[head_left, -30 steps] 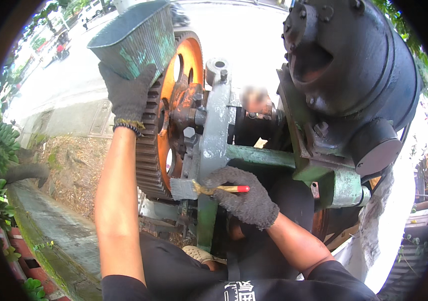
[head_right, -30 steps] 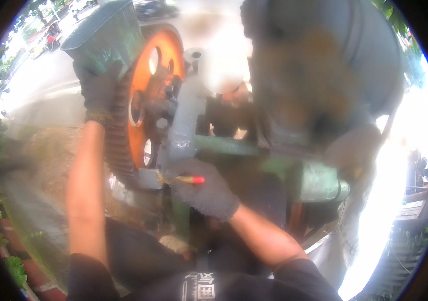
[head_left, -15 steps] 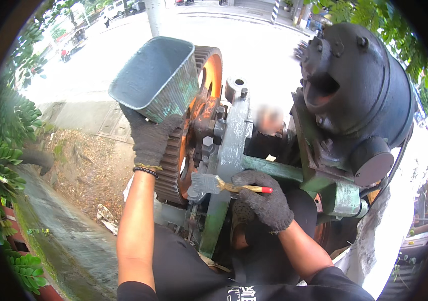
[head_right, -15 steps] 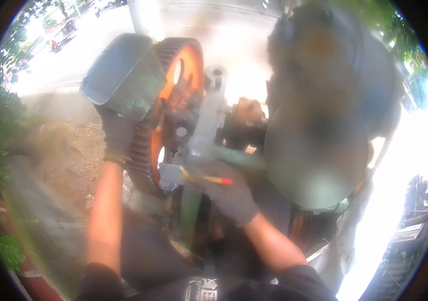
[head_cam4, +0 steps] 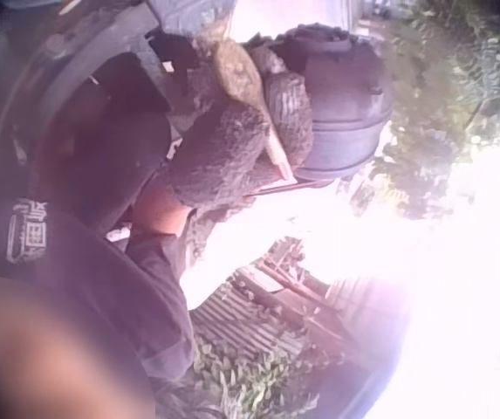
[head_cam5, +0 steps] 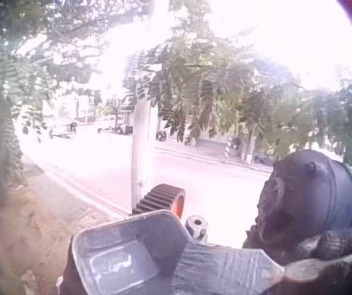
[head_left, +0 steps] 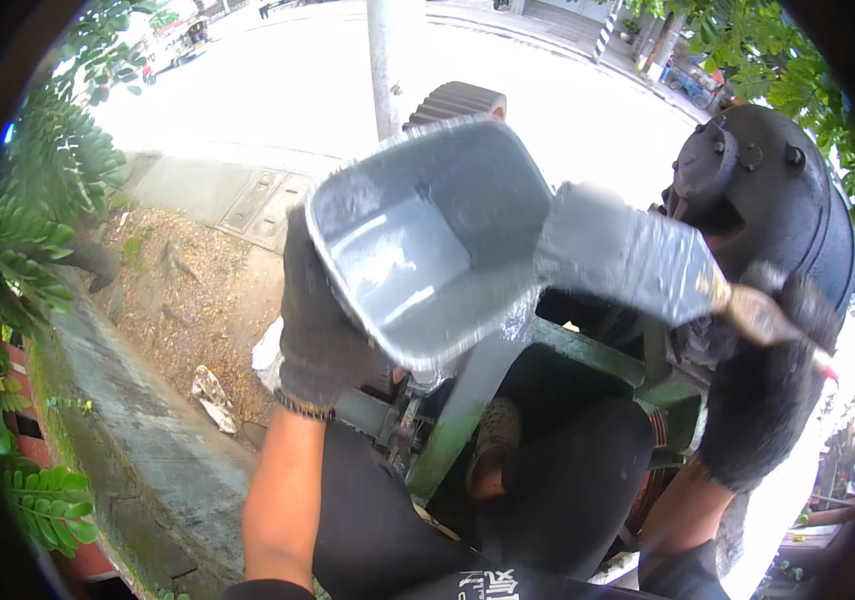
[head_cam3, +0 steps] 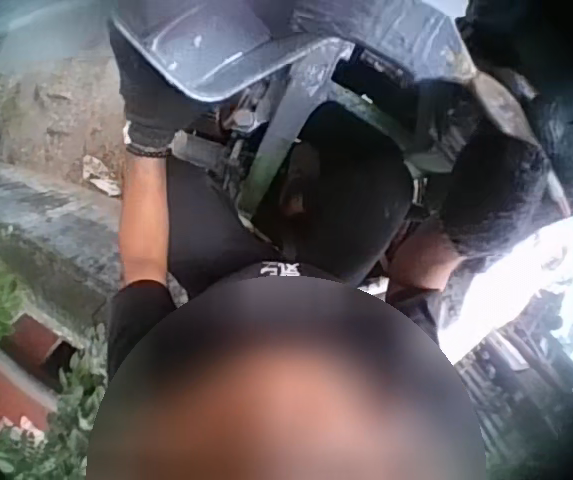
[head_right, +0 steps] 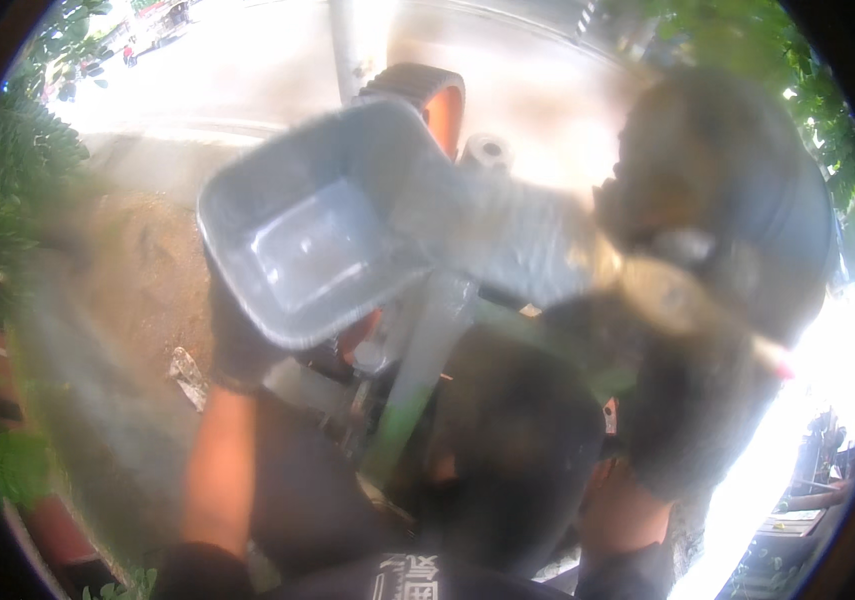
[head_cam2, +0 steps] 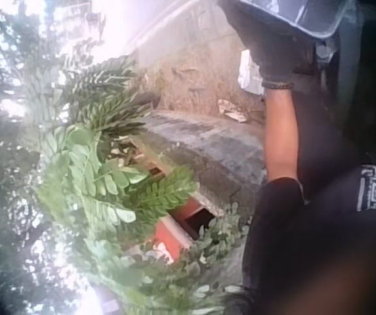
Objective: The person paints a large green metal gear and its housing with a brush, dipping the brush into a container of paint held in the other hand. The camera is mounted on the rotating gear, causing the view to spin continuously.
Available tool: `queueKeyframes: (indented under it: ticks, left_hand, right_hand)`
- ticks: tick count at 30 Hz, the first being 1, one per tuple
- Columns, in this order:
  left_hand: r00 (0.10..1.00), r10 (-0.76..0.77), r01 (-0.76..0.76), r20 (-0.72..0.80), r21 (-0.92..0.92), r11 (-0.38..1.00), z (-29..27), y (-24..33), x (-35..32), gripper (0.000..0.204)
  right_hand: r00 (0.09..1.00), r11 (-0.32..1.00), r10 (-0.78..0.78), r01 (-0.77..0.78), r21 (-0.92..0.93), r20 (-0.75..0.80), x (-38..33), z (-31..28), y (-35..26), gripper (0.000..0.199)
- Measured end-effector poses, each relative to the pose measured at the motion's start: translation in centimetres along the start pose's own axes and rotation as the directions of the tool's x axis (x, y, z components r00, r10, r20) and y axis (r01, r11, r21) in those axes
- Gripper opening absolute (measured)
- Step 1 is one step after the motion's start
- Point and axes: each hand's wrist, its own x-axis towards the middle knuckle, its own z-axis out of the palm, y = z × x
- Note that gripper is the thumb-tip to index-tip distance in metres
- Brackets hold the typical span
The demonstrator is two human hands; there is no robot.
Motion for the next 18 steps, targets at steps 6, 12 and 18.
queueKeyframes:
  ticks: [6,12,18]
  left_hand:
    - [0.945,-0.318,0.316,0.074,-0.458,0.831,-1.4,1.8,-6.9,0.097]
    - [0.986,-0.091,0.105,0.138,-0.099,0.99,-3.4,1.7,-7.4,0.115]
    - [0.976,-0.053,0.071,0.211,-0.078,0.994,-4.0,1.9,-7.3,0.121]
  right_hand:
    - [0.791,0.709,0.037,-0.451,0.542,0.611,0.5,4.8,-2.7,0.029]
    - [0.657,0.944,-0.011,-0.242,0.225,0.754,1.1,9.1,-0.9,0.023]
    - [0.61,0.996,-0.076,0.01,0.088,0.789,0.5,10.5,-1.6,0.024]
